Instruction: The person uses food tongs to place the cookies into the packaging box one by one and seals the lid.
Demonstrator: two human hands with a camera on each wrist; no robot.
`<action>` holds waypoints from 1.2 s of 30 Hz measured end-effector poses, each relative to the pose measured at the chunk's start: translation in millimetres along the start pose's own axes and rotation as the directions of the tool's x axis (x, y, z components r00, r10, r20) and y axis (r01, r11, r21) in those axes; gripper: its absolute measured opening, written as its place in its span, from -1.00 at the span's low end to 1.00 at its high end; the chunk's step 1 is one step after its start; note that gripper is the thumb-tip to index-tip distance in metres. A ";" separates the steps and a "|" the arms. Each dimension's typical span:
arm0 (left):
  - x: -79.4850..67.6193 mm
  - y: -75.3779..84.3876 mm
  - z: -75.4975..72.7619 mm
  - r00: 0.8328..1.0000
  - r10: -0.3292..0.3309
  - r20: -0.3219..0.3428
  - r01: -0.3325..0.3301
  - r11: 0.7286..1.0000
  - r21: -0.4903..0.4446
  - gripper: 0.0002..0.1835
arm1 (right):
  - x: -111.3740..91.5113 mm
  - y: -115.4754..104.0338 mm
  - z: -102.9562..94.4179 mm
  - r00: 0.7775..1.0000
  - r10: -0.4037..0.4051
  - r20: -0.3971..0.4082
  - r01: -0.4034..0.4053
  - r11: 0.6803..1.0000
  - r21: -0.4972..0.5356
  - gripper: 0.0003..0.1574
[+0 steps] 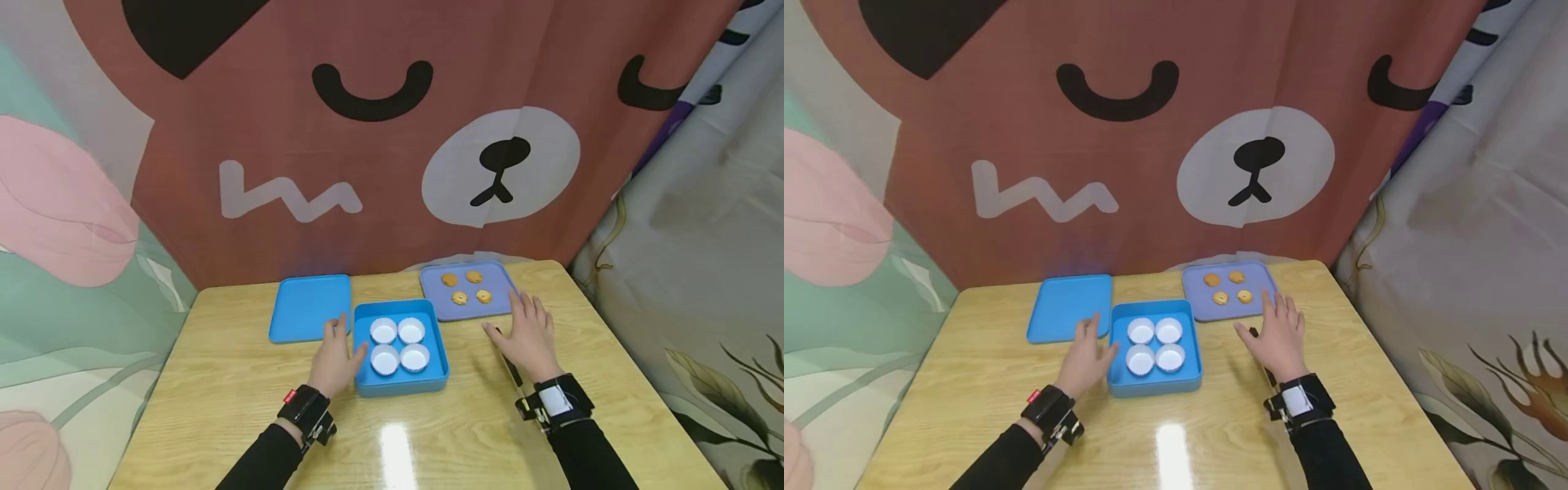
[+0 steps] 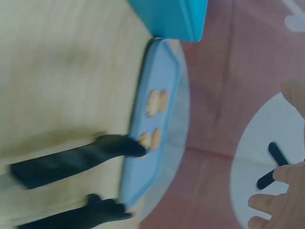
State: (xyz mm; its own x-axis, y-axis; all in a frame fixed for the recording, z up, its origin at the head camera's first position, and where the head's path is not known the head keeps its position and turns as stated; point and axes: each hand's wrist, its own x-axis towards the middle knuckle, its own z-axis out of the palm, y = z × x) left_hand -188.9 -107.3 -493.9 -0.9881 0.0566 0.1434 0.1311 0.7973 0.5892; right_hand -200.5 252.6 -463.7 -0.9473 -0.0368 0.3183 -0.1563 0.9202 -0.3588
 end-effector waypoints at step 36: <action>-15.5 -3.9 60.8 0.959 -0.281 -0.036 0.274 0.952 -0.138 -0.38 | -72.4 36.5 50.5 0.879 0.418 0.232 -0.412 0.908 -0.075 0.17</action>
State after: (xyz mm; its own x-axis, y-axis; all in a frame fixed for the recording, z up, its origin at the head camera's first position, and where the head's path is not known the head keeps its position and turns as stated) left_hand -179.0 -74.8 -546.8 -0.9814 -0.1919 0.0007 -0.1346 0.6911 0.7101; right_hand -151.8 269.2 -544.1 -0.9623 0.2617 -0.0734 0.2692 0.8802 -0.3910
